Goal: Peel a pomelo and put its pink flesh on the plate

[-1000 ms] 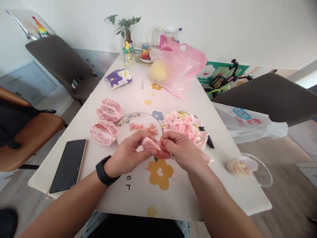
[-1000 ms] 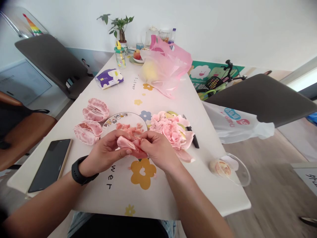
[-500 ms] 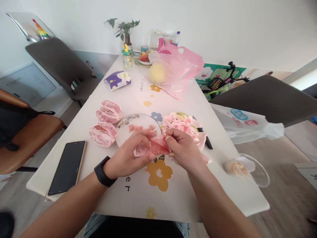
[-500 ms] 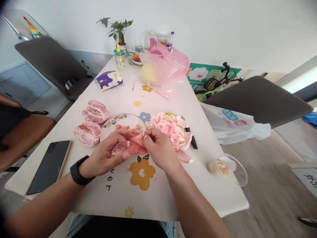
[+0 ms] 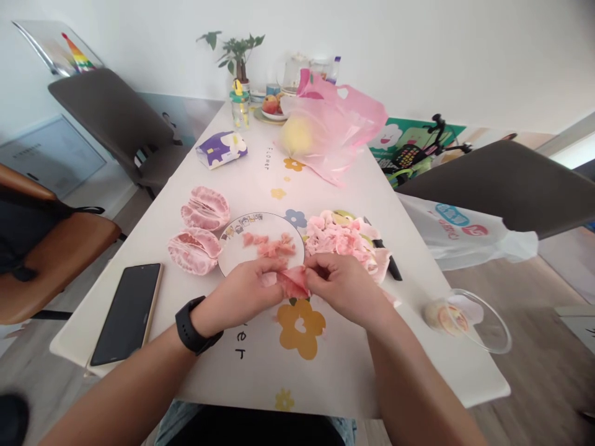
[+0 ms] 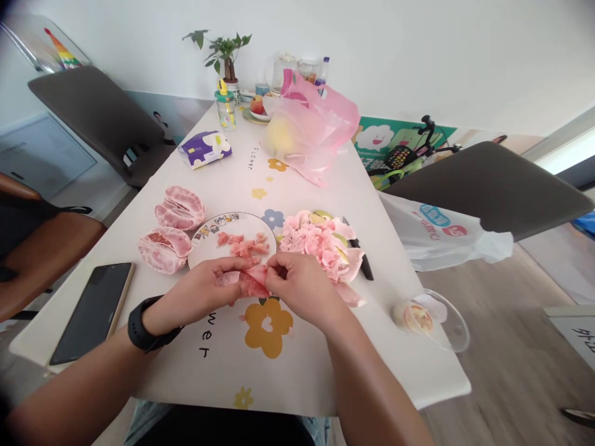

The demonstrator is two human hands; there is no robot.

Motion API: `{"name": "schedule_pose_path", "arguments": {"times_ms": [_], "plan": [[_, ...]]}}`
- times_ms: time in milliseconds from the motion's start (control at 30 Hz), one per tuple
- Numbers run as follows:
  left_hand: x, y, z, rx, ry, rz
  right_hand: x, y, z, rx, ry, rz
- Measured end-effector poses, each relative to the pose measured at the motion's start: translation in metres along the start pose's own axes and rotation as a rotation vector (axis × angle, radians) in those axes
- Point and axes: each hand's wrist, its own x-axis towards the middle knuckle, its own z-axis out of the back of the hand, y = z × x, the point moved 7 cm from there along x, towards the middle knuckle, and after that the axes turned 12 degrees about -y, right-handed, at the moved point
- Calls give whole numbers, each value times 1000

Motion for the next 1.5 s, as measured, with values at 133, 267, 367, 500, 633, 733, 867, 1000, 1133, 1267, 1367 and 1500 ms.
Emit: {"name": "schedule_pose_path", "arguments": {"times_ms": [133, 267, 367, 500, 633, 733, 867, 1000, 1133, 1267, 1367, 1500], "plan": [[-3, -1, -2, 44, 53, -4, -3, -3, 0, -50, 169, 15], [-4, -1, 1, 63, 36, 58, -1, -4, 10, -98, 231, 74], [-3, -3, 5, 108, -8, 98, 4, -8, 19, -216, 180, 179], [-3, -2, 9, 125, -54, 129, 7, -11, 27, -370, 106, 279], [-2, 1, 12, 115, -86, 130, 10, -25, 34, -596, 62, 88], [-2, -2, 14, 93, -107, 105, 10, -26, 35, -692, 65, 48], [-3, -8, 15, 40, -108, 107, 10, -14, 33, -598, -2, 218], [-2, -11, 16, -16, -126, 76, 11, -17, 34, -568, -54, 191], [-1, -9, 15, -29, -144, 39, 11, -18, 37, -560, -79, 162], [0, -5, 13, -39, -131, 47, 3, 4, 28, -372, -65, 322], [0, -4, 10, -59, -120, 33, -5, 20, 14, -265, -45, 427], [1, -4, 10, -57, -142, -6, -9, 28, -5, -241, -36, 434]]}}
